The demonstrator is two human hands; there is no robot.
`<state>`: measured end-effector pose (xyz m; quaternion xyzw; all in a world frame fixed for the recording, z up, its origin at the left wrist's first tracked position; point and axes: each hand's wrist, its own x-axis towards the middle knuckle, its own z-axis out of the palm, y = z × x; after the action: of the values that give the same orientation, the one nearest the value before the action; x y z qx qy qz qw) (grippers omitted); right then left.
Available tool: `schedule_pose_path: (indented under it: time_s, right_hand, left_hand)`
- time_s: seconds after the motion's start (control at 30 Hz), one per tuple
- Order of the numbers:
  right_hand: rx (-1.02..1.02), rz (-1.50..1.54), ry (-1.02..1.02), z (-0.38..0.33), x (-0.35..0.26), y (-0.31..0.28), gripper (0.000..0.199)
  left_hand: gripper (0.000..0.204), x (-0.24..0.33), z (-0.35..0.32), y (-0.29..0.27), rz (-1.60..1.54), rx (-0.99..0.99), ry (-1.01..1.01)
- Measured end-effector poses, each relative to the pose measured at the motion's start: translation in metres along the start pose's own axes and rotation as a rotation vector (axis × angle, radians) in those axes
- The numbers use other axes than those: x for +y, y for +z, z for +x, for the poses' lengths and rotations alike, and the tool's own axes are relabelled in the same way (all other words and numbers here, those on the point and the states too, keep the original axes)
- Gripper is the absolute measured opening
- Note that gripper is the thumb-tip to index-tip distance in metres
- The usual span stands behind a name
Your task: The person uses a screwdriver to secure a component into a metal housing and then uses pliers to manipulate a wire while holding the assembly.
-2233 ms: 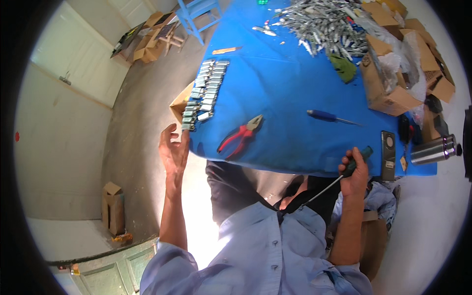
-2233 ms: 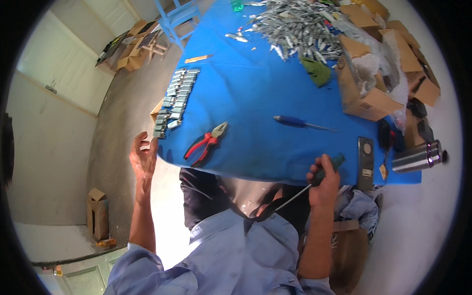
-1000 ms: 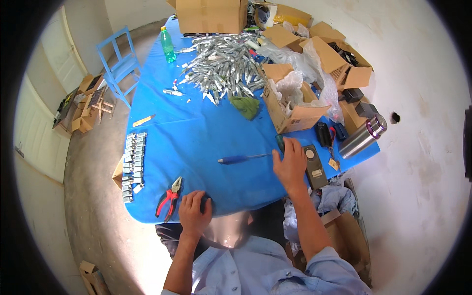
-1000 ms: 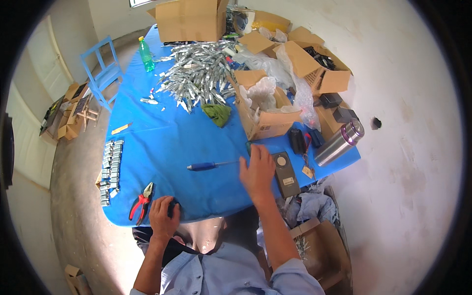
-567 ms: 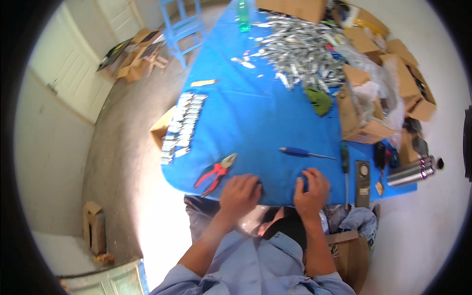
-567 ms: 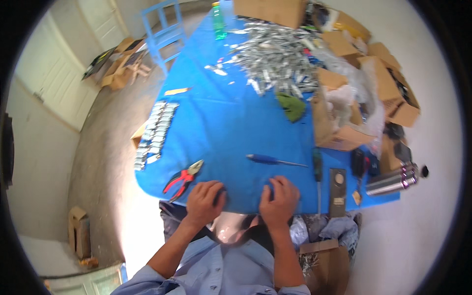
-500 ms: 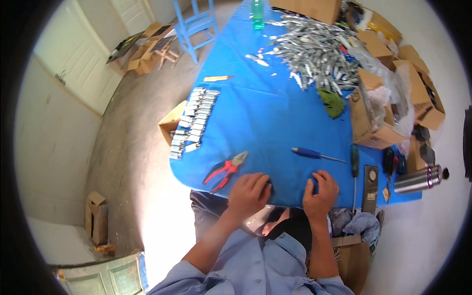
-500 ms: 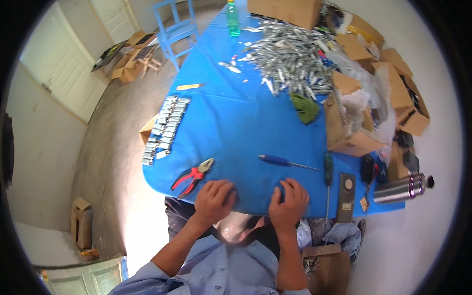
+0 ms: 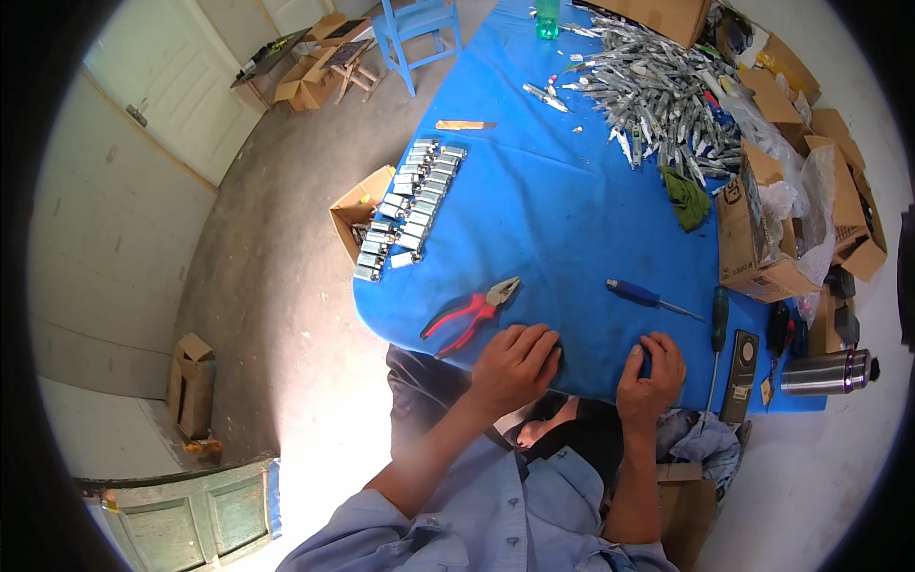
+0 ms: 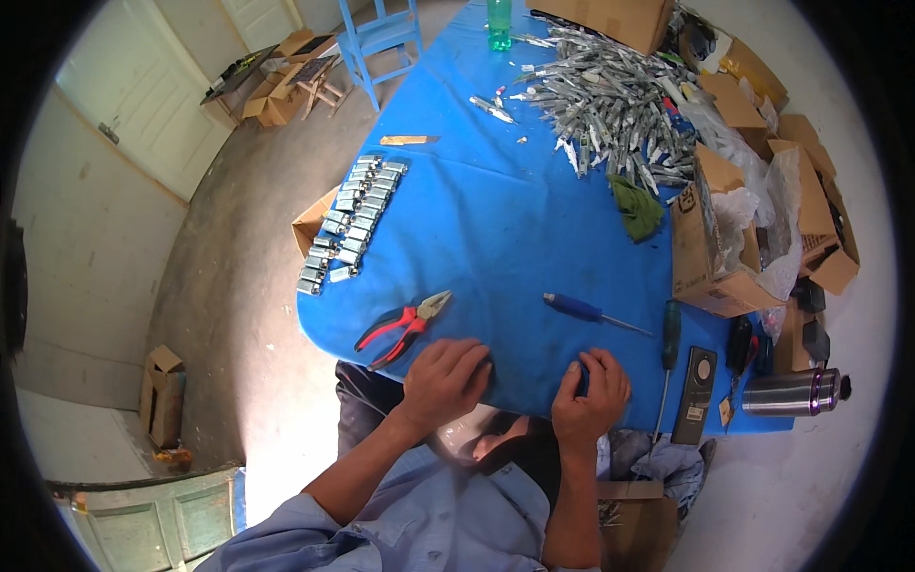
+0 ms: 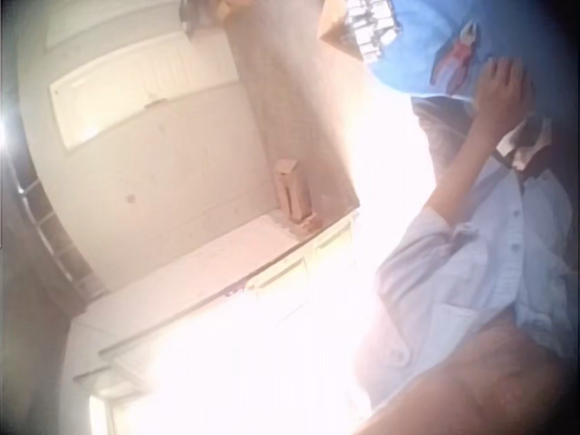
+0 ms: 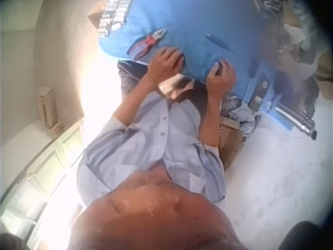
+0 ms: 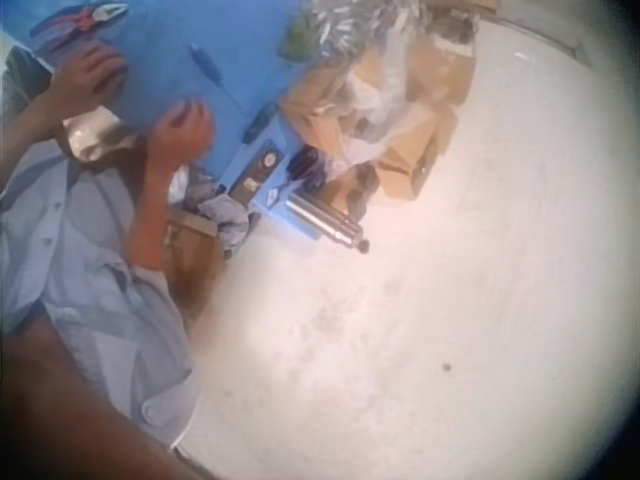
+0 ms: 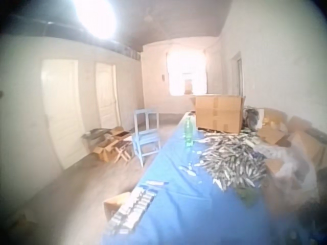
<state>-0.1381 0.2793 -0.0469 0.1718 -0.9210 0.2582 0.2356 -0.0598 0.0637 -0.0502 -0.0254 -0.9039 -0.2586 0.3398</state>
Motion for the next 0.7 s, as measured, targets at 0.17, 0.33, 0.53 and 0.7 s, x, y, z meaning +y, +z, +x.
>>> schedule_pose_path:
  time_s: [0.17, 0.33, 0.53, 0.7]
  right_hand:
    - [0.026, -0.004, -0.017, 0.0003, 0.0014, 0.0013, 0.015]
    - [0.038, 0.009, -0.021, -0.0003, 0.0007, 0.0025, 0.015]
    - [0.044, 0.019, -0.013, -0.0012, 0.0015, 0.0036, 0.015]
    - [0.042, 0.009, -0.001, -0.0029, 0.0008, 0.0036, 0.014]
  left_hand:
    - [0.029, -0.0003, 0.0018, -0.0007, -0.011, 0.0, 0.007]
    - [0.027, -0.0009, 0.0002, -0.0002, -0.005, 0.007, 0.011]
    - [0.026, -0.0006, 0.0003, -0.0006, -0.008, 0.009, 0.012]
    - [0.027, -0.0002, 0.0001, -0.0006, -0.002, 0.02, 0.013]
